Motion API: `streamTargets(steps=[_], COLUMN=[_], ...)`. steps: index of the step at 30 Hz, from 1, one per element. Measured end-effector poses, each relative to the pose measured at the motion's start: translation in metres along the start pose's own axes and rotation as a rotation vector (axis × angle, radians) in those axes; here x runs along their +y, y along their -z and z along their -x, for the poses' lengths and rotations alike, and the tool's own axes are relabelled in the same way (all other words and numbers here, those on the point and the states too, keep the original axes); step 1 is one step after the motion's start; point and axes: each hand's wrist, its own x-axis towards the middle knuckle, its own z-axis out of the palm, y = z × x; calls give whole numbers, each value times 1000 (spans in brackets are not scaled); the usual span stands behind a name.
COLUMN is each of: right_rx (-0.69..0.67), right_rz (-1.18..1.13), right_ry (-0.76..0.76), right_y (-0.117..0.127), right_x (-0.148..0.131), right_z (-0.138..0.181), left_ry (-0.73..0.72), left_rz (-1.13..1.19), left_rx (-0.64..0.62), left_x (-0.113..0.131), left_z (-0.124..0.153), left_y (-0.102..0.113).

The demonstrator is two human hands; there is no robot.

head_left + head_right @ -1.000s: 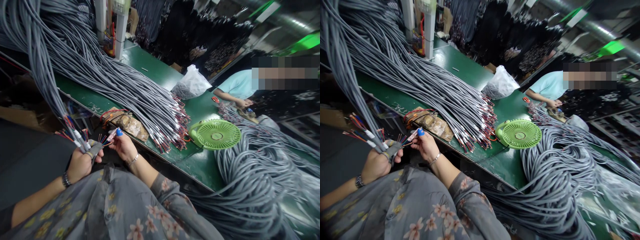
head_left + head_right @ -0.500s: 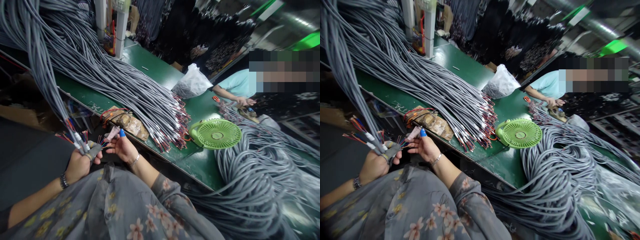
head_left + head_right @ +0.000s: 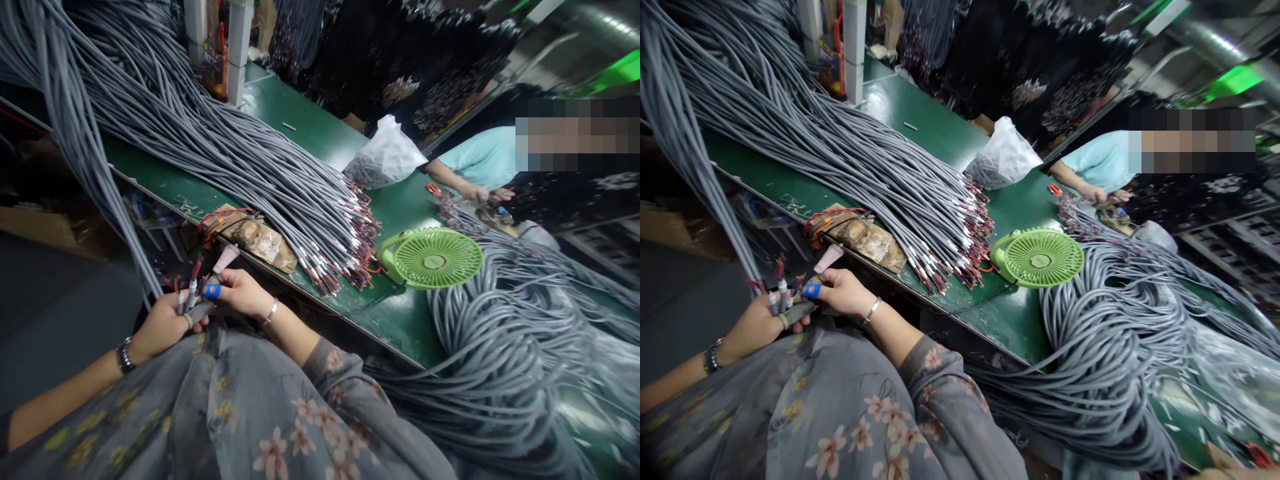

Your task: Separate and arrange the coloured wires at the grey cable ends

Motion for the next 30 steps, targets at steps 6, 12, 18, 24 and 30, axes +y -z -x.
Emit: streamTargets(steps=[6,12,18,24,30], right_rx=[6,66,125,106,138], right_rz=[-87,-203,-149,-163,-179], right_ry=[-10,-28,29,-2,-25], right_y=[5,0,-12,-15,-18], right_x=[4,14,14,16,18], right_z=[9,15,6,0,1], left_ry=[-8,-34,-17,-4,45], left_rz=[34,147,75,216,340], left_rx=[39,160,31,87,202], left_x=[-4,-11,-10,-13,-11], left_z=[-3,-4,-4,-5,-4], left_y=[3,-1,3,5,0])
